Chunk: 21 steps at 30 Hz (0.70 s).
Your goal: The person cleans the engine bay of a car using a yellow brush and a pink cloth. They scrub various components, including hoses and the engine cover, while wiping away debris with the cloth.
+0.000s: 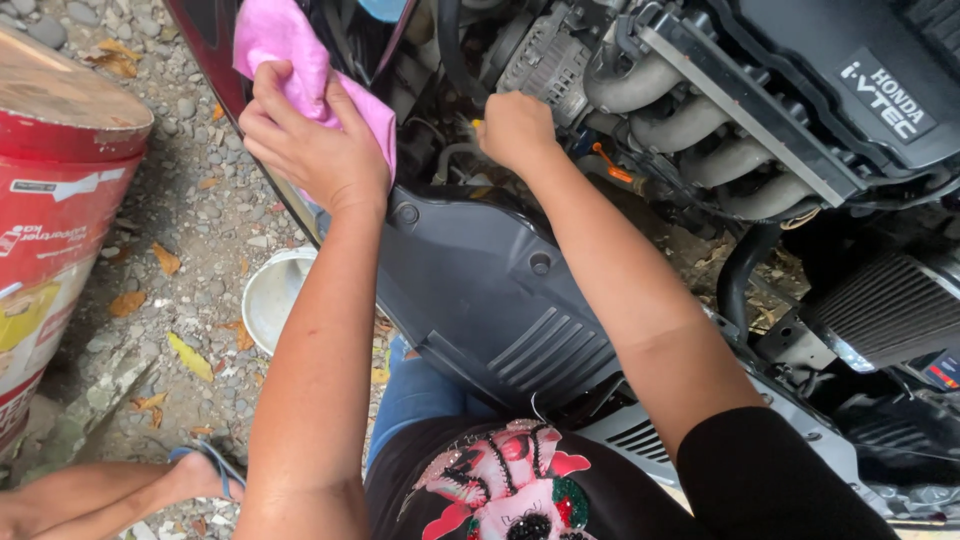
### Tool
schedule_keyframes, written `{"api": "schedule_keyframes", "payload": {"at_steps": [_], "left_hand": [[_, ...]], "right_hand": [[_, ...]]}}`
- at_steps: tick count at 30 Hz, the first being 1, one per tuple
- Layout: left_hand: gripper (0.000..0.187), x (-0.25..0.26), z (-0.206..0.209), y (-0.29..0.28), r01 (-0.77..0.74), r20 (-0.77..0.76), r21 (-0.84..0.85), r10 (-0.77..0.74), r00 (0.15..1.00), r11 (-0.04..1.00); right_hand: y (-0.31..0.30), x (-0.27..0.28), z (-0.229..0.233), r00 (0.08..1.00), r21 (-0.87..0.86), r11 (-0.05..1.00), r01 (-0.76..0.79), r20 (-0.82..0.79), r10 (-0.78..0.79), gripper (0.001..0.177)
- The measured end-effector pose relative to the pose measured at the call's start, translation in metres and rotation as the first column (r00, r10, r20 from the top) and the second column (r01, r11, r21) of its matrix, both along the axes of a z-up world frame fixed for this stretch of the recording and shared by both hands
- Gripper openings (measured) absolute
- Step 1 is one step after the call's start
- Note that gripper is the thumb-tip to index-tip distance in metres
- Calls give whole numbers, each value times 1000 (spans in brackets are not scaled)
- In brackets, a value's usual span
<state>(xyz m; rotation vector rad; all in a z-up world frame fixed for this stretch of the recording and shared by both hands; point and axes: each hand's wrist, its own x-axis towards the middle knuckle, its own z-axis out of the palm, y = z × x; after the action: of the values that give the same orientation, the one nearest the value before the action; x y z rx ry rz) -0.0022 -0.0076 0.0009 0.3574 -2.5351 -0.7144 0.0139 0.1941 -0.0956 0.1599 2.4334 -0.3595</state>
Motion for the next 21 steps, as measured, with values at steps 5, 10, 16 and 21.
{"api": "schedule_keyframes", "payload": {"at_steps": [5, 10, 16, 21], "left_hand": [[38, 1, -2, -2, -10, 4, -10, 10, 1000, 1000], [39, 1, -3, -1, -5, 1, -4, 5, 1000, 1000], [36, 3, -4, 1, -14, -14, -10, 14, 1000, 1000], [38, 1, -5, 1, -6, -20, -2, 6, 1000, 1000]], "right_hand": [[-17, 1, 7, 998, -335, 942, 33, 53, -17, 39], [-26, 7, -46, 955, -159, 948, -275, 65, 288, 36], [-29, 4, -14, 981, -134, 976, -173, 64, 183, 41], [-26, 9, -55, 990, -224, 970, -91, -128, 63, 35]]}}
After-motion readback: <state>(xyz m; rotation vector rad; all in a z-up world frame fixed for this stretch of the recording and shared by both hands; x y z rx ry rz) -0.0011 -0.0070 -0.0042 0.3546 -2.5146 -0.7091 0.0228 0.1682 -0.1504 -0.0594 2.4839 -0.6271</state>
